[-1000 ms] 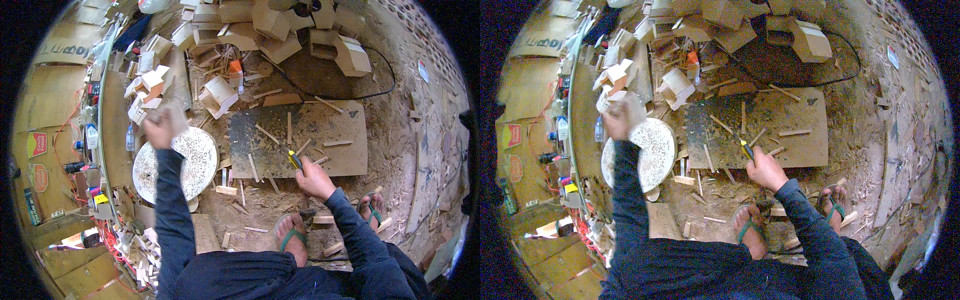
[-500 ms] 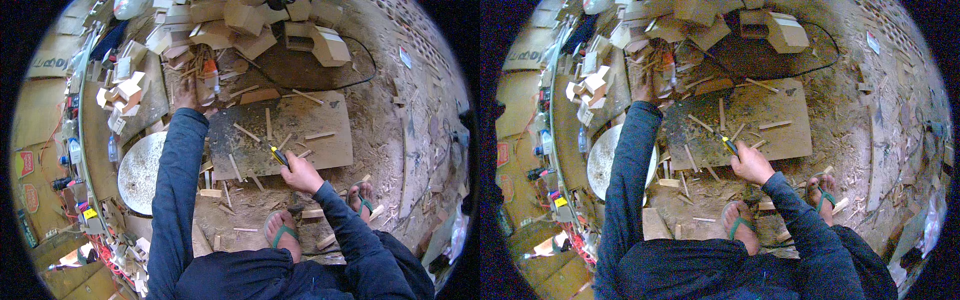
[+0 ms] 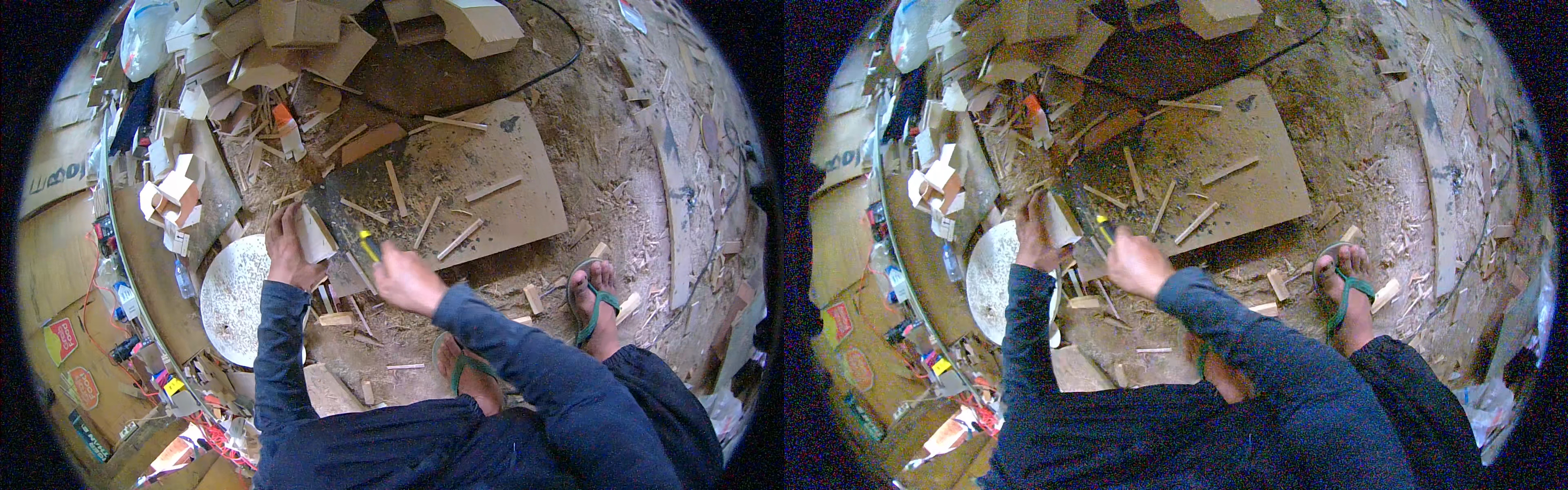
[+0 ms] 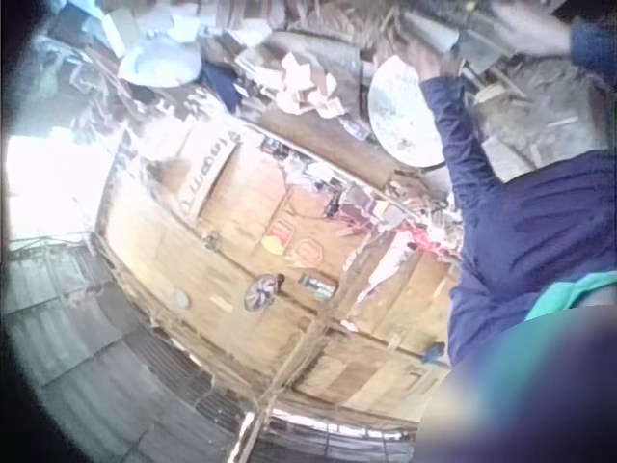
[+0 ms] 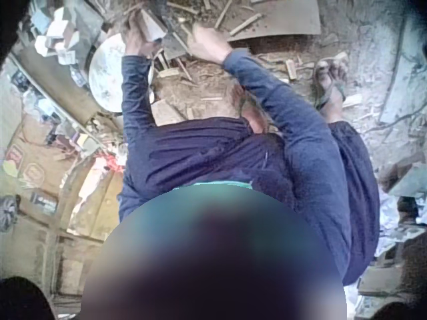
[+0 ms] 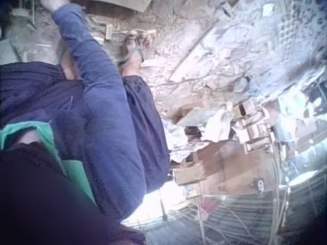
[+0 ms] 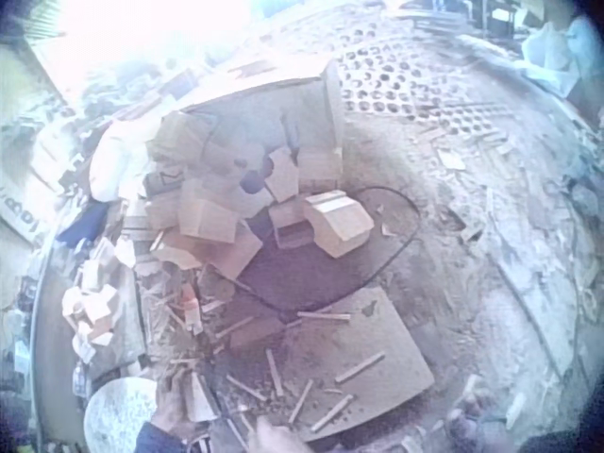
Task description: The person sits on the floor and uses a chisel to repeatedly shave and shape small rectangular wooden blocks. They hold each block in one hand and use the chisel in the other to remove thin layers of wood, then place the finished pieces into a pile.
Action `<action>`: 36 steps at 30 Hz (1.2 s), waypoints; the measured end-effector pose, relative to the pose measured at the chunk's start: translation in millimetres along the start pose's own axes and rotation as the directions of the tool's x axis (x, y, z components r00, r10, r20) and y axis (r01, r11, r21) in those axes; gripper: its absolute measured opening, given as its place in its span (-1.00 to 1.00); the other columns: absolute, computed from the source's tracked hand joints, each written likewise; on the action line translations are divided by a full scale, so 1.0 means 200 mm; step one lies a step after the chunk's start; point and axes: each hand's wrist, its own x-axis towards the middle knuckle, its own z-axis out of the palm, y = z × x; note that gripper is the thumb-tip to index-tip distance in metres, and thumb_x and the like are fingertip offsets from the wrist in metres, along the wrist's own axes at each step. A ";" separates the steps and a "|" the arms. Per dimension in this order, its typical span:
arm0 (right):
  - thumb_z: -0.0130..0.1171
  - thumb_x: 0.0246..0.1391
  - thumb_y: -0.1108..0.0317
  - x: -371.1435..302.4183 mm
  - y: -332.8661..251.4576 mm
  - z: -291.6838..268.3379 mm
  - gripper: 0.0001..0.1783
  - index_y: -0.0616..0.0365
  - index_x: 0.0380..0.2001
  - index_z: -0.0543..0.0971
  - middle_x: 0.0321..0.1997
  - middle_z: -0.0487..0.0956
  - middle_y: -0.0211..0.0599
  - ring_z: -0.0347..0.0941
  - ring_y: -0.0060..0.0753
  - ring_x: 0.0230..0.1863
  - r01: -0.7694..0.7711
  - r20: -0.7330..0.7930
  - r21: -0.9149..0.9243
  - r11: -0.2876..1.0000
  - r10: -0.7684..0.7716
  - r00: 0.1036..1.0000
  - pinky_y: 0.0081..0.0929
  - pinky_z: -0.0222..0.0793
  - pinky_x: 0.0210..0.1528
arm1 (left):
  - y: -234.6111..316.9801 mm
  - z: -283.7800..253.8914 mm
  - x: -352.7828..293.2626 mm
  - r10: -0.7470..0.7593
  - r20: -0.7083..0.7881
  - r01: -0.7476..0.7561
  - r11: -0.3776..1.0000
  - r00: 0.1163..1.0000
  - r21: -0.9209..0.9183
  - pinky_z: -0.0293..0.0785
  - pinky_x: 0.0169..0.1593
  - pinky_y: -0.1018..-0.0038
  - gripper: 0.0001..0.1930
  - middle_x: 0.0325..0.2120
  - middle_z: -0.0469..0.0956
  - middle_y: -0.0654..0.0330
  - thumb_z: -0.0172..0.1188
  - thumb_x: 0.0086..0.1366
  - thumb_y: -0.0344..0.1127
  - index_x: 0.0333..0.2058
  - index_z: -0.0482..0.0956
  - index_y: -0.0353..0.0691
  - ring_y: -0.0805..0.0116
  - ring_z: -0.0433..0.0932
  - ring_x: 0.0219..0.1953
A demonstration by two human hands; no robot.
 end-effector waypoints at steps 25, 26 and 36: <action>-0.04 0.04 0.36 -0.02 0.07 0.17 -0.69 0.49 -0.31 0.36 -0.50 0.54 0.28 0.55 0.22 -0.41 0.057 0.111 -0.148 0.987 -0.041 0.993 -0.02 0.49 -0.31 | 0.07 -0.04 0.02 -0.043 0.057 0.036 0.993 0.997 0.114 0.12 0.27 0.14 0.01 0.08 0.25 -0.06 0.40 -0.38 -0.31 0.18 0.15 -0.19 -0.08 0.21 0.17; -0.04 0.04 0.35 0.00 0.05 0.14 -0.69 0.48 -0.31 0.36 -0.50 0.54 0.28 0.55 0.23 -0.40 0.024 0.040 -0.125 0.992 -0.019 0.999 -0.01 0.49 -0.29 | 0.06 -0.04 0.02 -0.026 0.039 0.021 0.994 0.999 0.108 0.13 0.27 0.14 0.01 0.07 0.26 -0.06 0.40 -0.38 -0.31 0.17 0.15 -0.18 -0.08 0.22 0.16; 0.03 -0.09 0.35 0.44 -0.24 0.04 -0.71 0.43 -0.46 0.58 -0.42 0.60 0.16 0.62 -0.10 -0.34 0.120 0.334 -0.184 0.976 -0.053 0.941 -0.15 0.54 -0.28 | 0.01 0.00 0.01 0.033 -0.039 -0.029 0.995 0.999 0.098 0.14 0.24 0.14 0.00 0.05 0.28 -0.08 0.42 -0.35 -0.24 0.18 0.16 -0.18 -0.09 0.23 0.14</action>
